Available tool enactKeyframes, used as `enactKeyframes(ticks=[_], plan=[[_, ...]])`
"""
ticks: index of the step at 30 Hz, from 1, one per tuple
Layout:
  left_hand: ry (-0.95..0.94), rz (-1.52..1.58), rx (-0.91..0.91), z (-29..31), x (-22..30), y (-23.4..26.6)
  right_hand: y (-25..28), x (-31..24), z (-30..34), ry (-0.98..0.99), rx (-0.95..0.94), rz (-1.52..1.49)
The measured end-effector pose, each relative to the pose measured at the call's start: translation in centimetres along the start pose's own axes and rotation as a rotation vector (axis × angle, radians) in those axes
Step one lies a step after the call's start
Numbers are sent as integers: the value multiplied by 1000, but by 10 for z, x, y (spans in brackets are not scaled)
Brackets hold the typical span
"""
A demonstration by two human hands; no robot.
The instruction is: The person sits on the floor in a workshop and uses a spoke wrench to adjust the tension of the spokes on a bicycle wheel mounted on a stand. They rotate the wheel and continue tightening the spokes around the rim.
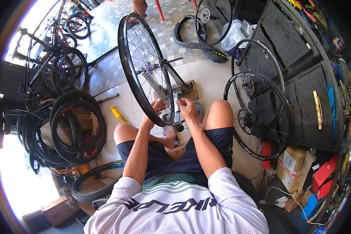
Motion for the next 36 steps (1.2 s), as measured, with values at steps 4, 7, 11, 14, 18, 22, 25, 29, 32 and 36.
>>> enactKeyframes(ticks=[4, 7, 11, 14, 18, 22, 25, 29, 32, 36], plan=[[-18, 12, -79, -10, -25, -1, 29, -48, 3, 101, 46, -50], [8, 106, -87, -20, -43, 3, 49, -85, 5, 229, 75, 91], [5, 188, -123, -32, -32, -9, 78, -139, 6, 594, 120, 382], [-30, 233, -98, -28, -23, -11, 89, -153, 10, 723, 118, 583], [-19, 237, -80, -28, -22, -8, 97, -155, 14, 724, 125, 715], [-31, 249, -86, -36, -30, -6, 95, -147, 12, 682, 135, 698], [-18, 198, -104, -41, -36, -8, 93, -141, 6, 662, 132, 681], [-15, 155, -89, -46, -43, -3, 90, -137, 1, 619, 105, 642], [2, 114, -114, -45, -44, -6, 91, -136, -1, 609, 107, 632], [-3, 133, -99, -43, -42, -8, 92, -136, -1, 604, 108, 632]])
Point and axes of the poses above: each hand's wrist, its own z-axis away from the middle knuckle, its own y-axis out of the back of the hand, x = y × z, the point moved 9 cm from there along -z, towards the middle knuckle, and after that the axes turned 7 degrees about x, right-handed, at the moved point
